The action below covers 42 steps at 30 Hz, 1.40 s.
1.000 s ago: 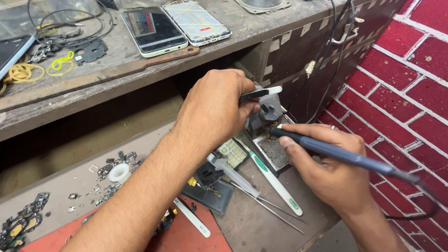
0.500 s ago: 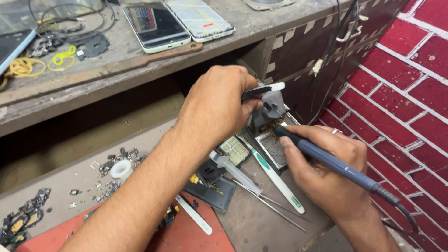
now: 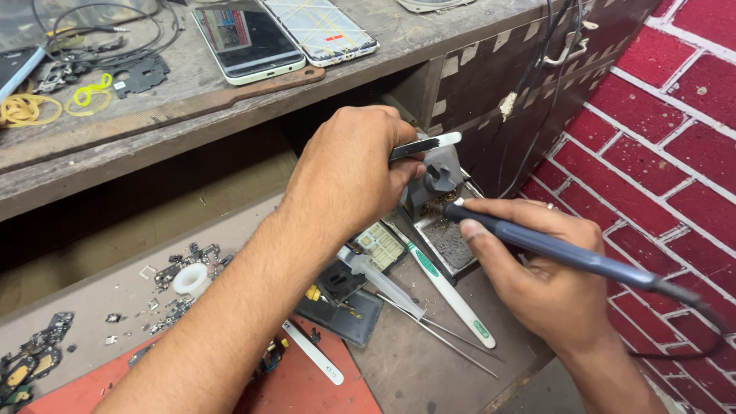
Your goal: The person disassembles a mobile phone, removes the battery, and manipulates the internal circuit board. They apply a liquid substance from a syringe onto the board and use a soldering iron to work on specific components. The person handles various small parts and tools throughout the process.
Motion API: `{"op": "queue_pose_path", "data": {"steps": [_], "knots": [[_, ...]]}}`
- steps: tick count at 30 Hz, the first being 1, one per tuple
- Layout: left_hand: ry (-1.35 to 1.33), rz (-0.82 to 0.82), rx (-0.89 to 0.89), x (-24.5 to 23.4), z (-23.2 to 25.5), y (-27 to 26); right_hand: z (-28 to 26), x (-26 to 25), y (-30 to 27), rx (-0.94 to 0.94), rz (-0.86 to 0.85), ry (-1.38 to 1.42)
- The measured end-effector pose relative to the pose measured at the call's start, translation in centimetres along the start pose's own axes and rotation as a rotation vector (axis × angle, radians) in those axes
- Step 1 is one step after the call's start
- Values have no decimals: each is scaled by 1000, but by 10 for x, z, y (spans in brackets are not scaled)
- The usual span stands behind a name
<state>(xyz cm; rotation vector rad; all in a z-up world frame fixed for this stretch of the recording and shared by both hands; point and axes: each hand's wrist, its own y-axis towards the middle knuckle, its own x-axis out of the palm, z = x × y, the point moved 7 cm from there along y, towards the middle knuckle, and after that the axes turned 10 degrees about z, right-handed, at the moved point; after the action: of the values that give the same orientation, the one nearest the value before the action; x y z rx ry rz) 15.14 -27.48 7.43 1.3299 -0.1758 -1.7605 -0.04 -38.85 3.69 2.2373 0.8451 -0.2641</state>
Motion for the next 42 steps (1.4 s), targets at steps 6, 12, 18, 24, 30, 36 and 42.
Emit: {"op": "queue_pose_path", "data": {"steps": [6,12,18,24,30,36,42], "knots": [[-15,-15,-28,1,-3,-1,-10,3,-2,-151,4,-105],[-20,-10,-24,1,-3,0,-7,2,5,-132,26,-63],[-4,-1,-19,1,-1,0,-2,1,0,39,-42,92],[1,-6,-31,0,-1,-1,-2,2,-1,6,7,-134],[26,-8,-19,4,-2,-1,49,-27,-21,488,122,555],[-124,159,25,-23,3,-6,89,-32,-45,784,77,963],[-423,20,-446,-60,-17,-37,78,-16,-49,803,-66,1149]]}}
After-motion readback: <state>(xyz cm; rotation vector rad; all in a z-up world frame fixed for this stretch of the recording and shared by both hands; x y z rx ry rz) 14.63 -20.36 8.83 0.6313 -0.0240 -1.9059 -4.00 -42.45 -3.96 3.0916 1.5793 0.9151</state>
